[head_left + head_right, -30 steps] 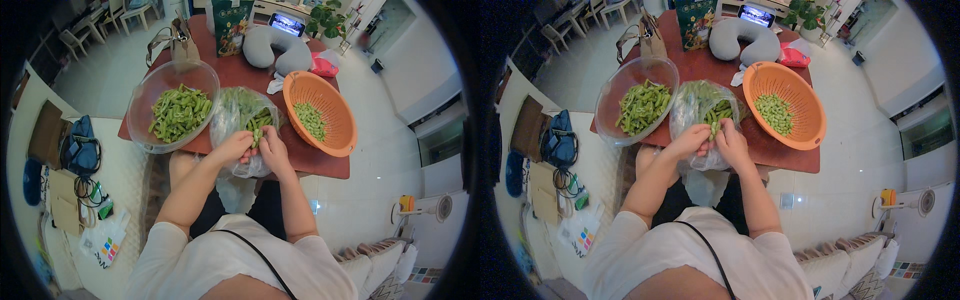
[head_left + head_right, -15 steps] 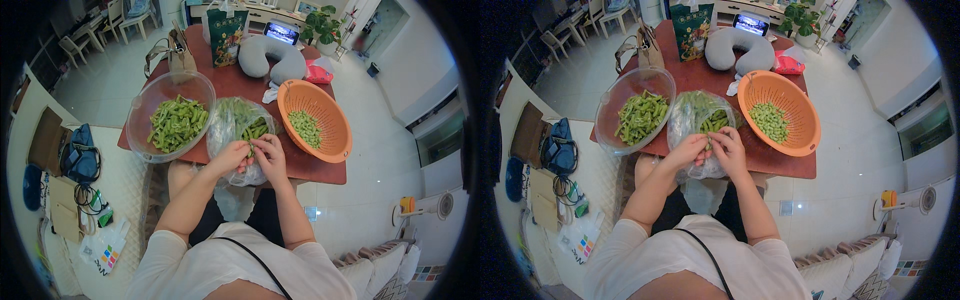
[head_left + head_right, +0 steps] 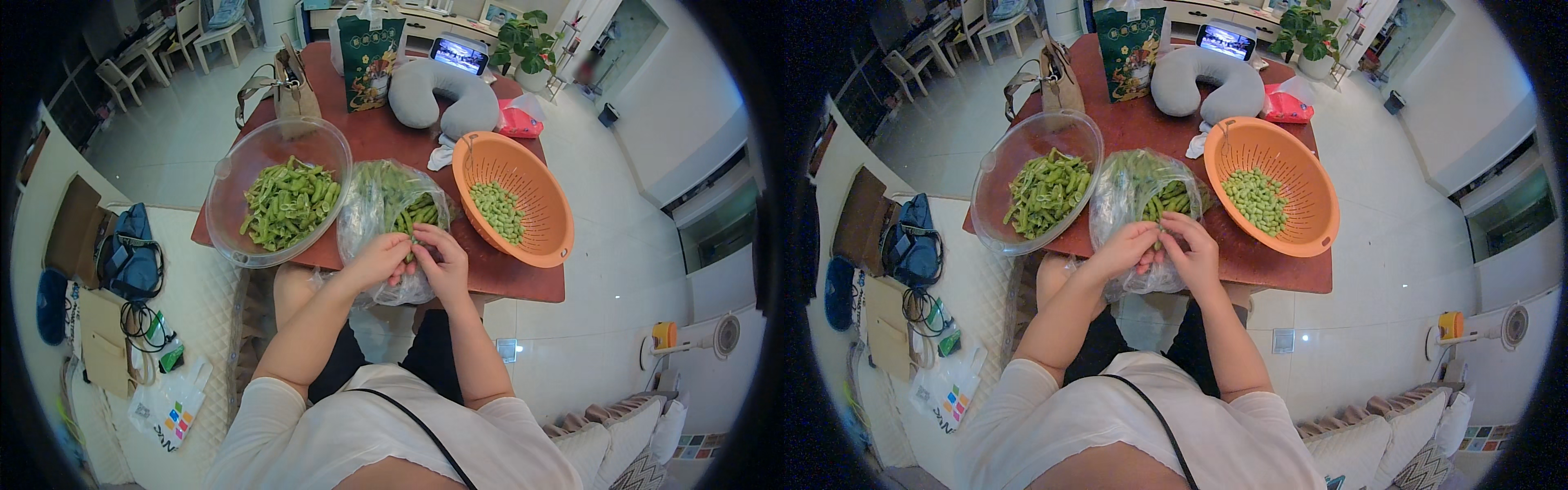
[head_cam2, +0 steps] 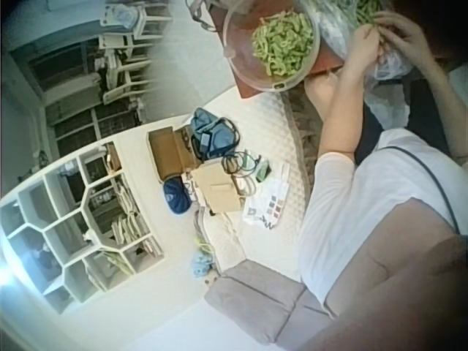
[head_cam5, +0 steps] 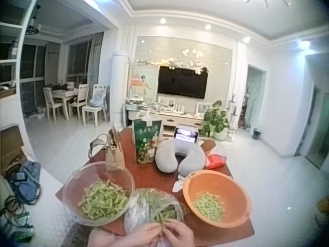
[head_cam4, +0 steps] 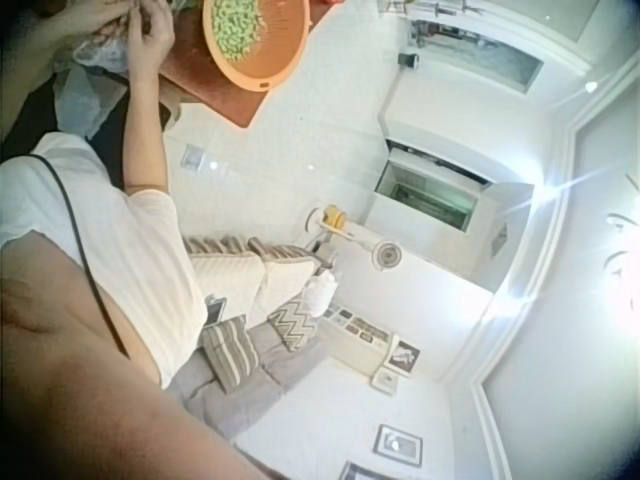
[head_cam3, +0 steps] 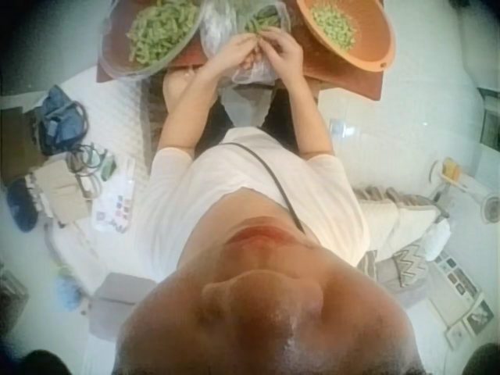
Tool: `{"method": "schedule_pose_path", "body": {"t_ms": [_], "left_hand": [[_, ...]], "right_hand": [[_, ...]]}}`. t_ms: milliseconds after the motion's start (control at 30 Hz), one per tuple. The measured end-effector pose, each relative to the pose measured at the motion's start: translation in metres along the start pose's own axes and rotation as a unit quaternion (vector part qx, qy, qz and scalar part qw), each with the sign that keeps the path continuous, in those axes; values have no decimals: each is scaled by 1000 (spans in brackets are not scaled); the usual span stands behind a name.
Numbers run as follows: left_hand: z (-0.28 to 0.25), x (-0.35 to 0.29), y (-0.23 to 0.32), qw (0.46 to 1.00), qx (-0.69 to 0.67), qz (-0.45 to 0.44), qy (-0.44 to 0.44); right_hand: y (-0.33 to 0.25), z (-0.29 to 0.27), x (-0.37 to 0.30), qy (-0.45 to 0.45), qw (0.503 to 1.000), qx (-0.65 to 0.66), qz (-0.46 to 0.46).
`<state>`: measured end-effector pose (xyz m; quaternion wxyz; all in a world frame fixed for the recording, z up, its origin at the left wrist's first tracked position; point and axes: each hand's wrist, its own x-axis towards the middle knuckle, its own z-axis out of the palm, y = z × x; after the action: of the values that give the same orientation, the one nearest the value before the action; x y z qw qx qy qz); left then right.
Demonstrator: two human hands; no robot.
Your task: The person shells beans by hand, removing the seeds from the pods and placing the seeds into an orange colander and the empty pods into a clear bowl.
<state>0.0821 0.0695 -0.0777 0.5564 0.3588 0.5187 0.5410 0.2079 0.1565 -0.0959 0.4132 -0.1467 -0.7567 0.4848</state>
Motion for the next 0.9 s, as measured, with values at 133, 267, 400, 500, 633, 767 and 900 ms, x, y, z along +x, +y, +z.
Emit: {"method": "schedule_pose_path", "body": {"t_ms": [133, 267, 400, 500, 633, 767, 900], "left_hand": [[2, 1, -1, 1000, -1, 0, 10], [2, 1, -2, 1000, -13, 4, 16], [1, 2, -4, 1000, -13, 8, 10], [2, 3, -4, 1000, -7, 11, 8], [4, 2, -1, 1000, 17, 9, 0], [3, 2, -4, 999, 34, 19, 2], [3, 2, -5, 1000, 14, 23, 8]], "right_hand": [[-2, 0, -1, -2, 1000, 12, 1], [-1, -2, -1, 9, 1000, -16, 3], [3, -1, -2, 19, 999, -26, -8], [7, 0, -2, 41, 999, -2, -1], [11, -2, -1, 59, 998, -33, -14], [2, 1, 0, 73, 997, 13, 34], [5, -2, -1, 28, 999, -34, 7]]}}
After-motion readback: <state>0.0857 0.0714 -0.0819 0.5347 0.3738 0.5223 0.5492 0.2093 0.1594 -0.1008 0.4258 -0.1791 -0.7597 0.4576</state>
